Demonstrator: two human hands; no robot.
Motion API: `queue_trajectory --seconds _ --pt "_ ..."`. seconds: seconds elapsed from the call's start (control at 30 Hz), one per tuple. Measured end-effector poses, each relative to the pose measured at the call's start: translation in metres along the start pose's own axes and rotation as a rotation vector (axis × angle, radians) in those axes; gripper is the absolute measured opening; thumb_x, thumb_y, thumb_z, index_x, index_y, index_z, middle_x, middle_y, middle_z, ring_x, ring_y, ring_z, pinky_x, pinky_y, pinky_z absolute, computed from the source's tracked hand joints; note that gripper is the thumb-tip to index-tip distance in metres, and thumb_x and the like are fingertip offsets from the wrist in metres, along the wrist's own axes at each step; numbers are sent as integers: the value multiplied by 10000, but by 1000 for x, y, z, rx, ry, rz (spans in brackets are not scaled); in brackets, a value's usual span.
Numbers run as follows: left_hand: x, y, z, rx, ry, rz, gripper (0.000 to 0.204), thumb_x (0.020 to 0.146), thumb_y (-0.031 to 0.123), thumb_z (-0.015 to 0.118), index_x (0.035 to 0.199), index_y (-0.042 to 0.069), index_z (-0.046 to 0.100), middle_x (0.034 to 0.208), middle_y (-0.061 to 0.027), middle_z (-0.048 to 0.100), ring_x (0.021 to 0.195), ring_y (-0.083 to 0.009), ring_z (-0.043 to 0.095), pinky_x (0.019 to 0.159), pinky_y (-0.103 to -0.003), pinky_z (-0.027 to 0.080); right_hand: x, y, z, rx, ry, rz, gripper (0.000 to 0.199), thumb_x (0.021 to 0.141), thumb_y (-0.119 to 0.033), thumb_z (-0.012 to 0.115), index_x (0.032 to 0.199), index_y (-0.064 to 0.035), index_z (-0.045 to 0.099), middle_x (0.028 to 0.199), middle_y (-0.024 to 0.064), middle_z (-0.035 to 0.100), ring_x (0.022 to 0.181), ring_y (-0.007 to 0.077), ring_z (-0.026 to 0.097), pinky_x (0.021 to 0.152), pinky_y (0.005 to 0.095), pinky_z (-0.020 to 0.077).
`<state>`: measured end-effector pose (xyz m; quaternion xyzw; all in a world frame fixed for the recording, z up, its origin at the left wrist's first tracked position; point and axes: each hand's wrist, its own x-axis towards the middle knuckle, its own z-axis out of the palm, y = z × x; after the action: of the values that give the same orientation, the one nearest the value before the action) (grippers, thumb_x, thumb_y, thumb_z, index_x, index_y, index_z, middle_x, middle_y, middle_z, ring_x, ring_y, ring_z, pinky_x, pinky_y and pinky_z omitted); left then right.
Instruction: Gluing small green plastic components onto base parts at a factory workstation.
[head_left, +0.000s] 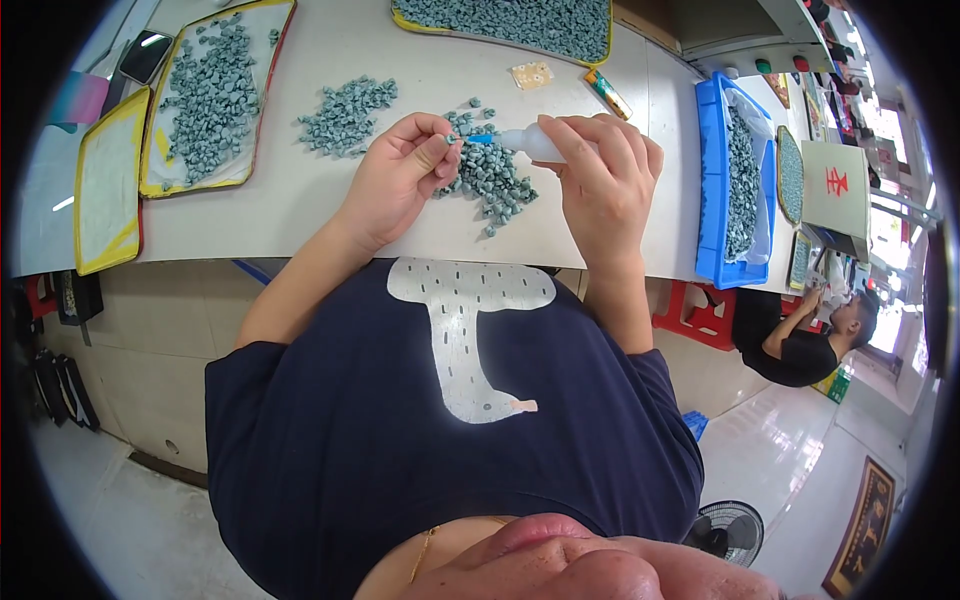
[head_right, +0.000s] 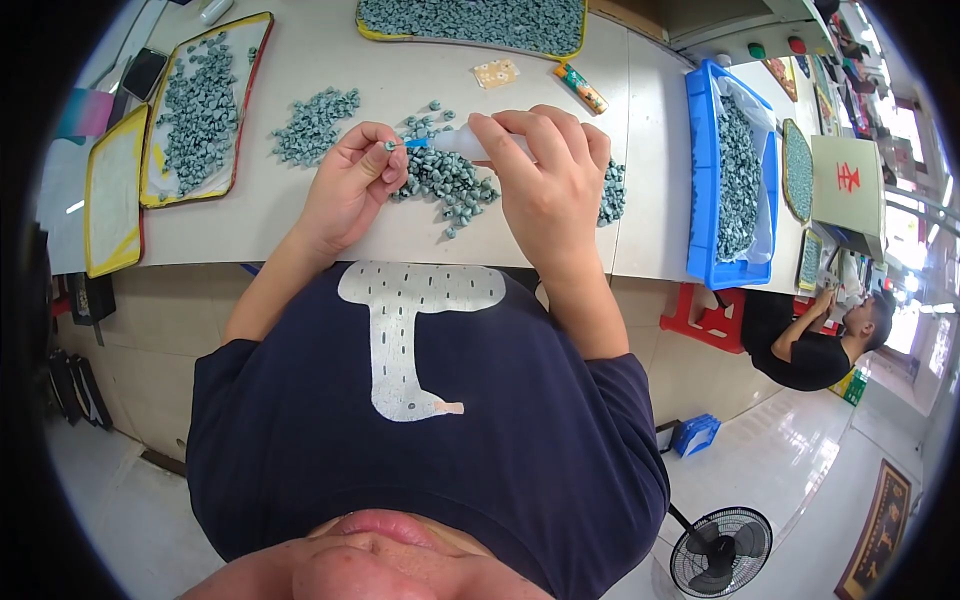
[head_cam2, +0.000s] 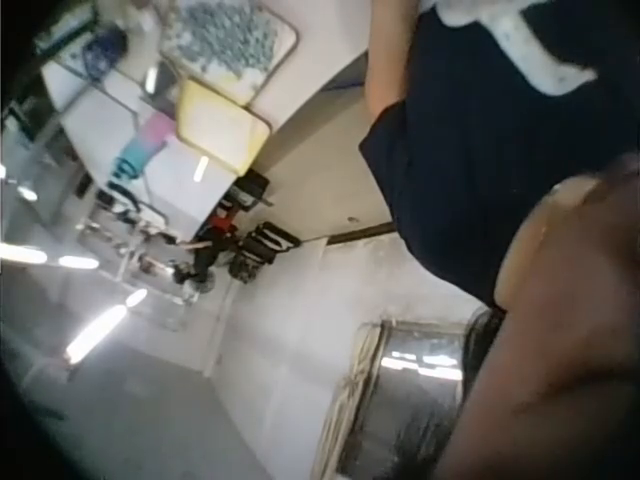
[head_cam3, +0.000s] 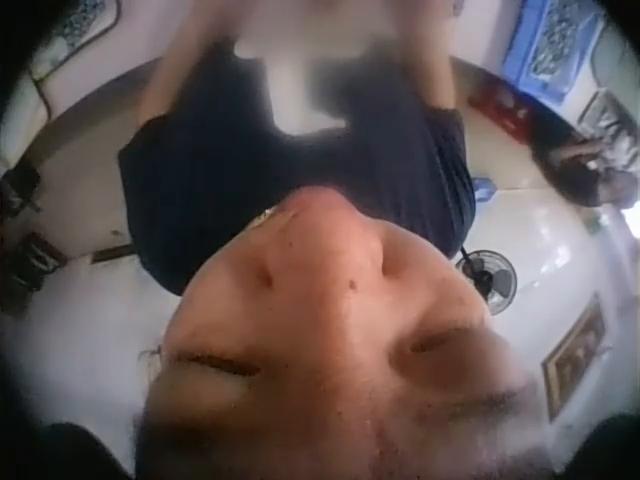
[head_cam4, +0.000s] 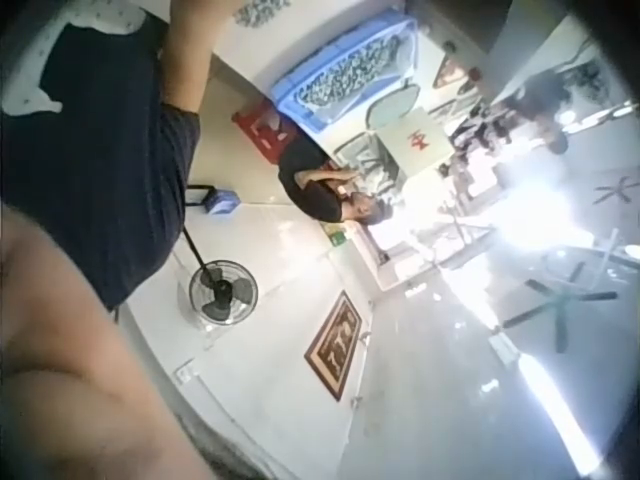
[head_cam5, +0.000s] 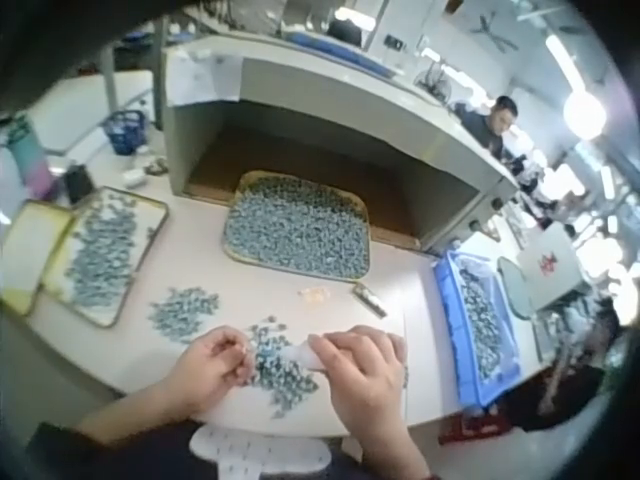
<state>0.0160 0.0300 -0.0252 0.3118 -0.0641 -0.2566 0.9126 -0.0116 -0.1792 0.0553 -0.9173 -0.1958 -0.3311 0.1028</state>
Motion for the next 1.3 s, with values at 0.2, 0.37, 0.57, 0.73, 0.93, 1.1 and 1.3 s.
queue_trajectory --seconds 0.2,0.37,0.57,0.73,0.93,1.1,1.3 --pt "-1 0 -2 17 48 -1 103 958 87 545 1029 12 549 867 -41 578 728 -101 489 674 -246 432 2 -3 -1 99 20 88 353 630 -109 805 967 -142 704 881 3 661 856 175 617 789 298 406" --pt "-2 2 0 -13 54 -32 100 962 76 533 1037 13 549 873 -47 576 732 -102 491 675 -247 429 -6 7 14 306 110 284 354 685 -88 812 1013 -91 681 926 51 673 862 166 635 791 288 467" --pt "1 -2 5 -4 2 -39 99 963 71 527 1042 15 547 876 -52 573 737 -107 491 678 -246 421 -26 31 53 670 -32 646 435 766 -82 778 1154 -22 589 992 71 679 900 140 636 807 278 494" --pt "-2 -3 7 39 -18 -69 94 963 72 529 1038 18 546 869 -46 569 734 -108 490 678 -239 419 -31 37 66 765 -155 843 497 786 -94 760 1224 -25 536 1021 79 677 924 146 640 820 292 491" --pt "-3 -6 7 90 -20 -120 86 963 78 532 1032 27 543 867 -38 564 726 -106 487 684 -222 417 -27 52 31 380 -217 626 399 789 -113 736 1156 -43 596 1027 90 670 895 189 648 812 319 491" --pt "-2 -4 10 100 -53 -137 83 962 81 536 1029 32 539 868 -36 564 720 -105 485 693 -218 423 -41 81 13 102 -438 633 247 809 -100 682 1048 -41 660 1007 129 660 840 264 638 786 348 493" --pt "1 -5 9 118 -44 -138 83 963 80 536 1030 32 538 868 -36 565 716 -105 482 694 -219 425 -47 81 22 11 -492 635 171 830 -77 637 989 -33 682 978 163 651 822 307 629 778 362 493"
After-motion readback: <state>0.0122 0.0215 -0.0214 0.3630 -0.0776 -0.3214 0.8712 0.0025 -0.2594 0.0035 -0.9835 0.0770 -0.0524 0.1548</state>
